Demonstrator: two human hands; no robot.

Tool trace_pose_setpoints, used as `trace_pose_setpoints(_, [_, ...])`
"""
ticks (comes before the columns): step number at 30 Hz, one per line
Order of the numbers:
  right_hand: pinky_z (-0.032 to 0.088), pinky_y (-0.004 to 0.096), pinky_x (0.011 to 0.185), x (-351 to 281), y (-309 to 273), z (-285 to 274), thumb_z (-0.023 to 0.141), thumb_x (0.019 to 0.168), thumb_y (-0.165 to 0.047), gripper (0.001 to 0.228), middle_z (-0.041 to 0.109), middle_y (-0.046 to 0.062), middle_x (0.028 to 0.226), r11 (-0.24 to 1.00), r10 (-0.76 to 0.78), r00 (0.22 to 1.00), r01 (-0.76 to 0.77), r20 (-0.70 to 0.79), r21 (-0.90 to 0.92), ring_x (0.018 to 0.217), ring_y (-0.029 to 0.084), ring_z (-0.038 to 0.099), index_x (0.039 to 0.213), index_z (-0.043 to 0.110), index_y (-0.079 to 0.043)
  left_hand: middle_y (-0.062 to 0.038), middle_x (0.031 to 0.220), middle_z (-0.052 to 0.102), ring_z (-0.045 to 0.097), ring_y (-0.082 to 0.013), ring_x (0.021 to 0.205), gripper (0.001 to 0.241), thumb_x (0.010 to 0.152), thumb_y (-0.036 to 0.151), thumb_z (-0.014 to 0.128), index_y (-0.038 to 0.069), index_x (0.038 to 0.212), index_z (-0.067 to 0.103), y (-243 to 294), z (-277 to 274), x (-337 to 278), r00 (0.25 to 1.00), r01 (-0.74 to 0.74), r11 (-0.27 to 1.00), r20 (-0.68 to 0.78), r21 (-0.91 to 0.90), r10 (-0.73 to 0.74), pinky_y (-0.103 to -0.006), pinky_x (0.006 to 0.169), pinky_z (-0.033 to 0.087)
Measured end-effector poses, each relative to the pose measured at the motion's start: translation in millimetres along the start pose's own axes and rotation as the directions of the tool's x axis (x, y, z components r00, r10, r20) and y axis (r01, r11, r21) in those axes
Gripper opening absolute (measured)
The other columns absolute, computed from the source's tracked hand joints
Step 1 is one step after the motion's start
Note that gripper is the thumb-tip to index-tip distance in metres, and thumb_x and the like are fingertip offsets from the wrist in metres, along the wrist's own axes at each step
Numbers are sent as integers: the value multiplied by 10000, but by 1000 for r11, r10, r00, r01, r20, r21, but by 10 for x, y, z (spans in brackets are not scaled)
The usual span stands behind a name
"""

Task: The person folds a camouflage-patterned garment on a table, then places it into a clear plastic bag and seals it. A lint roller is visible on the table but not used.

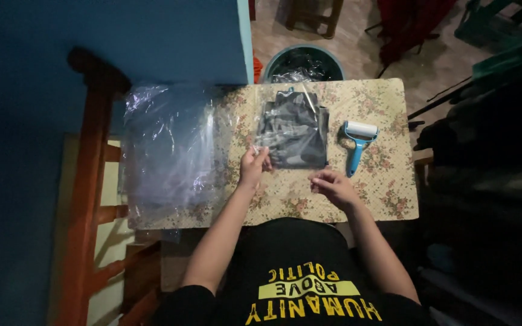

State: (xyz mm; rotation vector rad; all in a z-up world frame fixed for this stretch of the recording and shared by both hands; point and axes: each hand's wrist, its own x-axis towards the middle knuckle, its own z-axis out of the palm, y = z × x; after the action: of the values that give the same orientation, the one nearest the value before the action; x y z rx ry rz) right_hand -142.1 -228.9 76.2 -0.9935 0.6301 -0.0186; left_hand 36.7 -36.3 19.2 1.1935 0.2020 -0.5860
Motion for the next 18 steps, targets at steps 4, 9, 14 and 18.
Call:
trace_pose_setpoints(4, [646, 477, 659, 262, 89, -212, 716, 953, -52, 106, 666, 180, 820, 987, -32, 996, 44, -80, 152, 704, 284, 720, 1004, 684, 35, -65, 619, 641, 667, -178, 478, 203, 945, 183, 768, 47, 978, 621, -40, -88, 118, 996, -27, 999, -84, 29, 29, -292, 455, 575])
trace_pose_setpoints(9, [663, 468, 570, 191, -90, -87, 663, 1032, -188, 220, 607, 97, 761, 993, -110, 976, 117, -187, 25, 650, 267, 721, 928, 619, 1, -128, 786, 732, 735, -217, 616, 457, 913, 214, 827, 45, 1232, 547, -264, -376, 223, 980, -62, 979, -171, 196, 97, -337, 575, 613])
trace_pose_setpoints(14, [673, 463, 602, 54, -176, 193, 685, 1010, -151, 251, 561, 77, 742, 991, -127, 977, 133, -173, 24, 672, 232, 691, 828, 575, -19, -226, 1301, 589, 573, -395, 1206, 873, 834, 388, 867, 19, 1468, 393, 86, -165, -524, 879, -234, 557, -71, 797, 471, -502, 1001, 471])
trace_pose_setpoints(18, [676, 528, 675, 64, -11, 216, 710, 990, -97, 301, 539, 61, 692, 989, -115, 984, 126, -135, 75, 712, 277, 721, 767, 521, -25, -278, 1530, 410, 282, -517, 1483, 1035, 705, 772, 740, 31, 1401, 545, 706, 333, -1305, 880, -436, 144, 387, 888, 277, -667, 1152, 304])
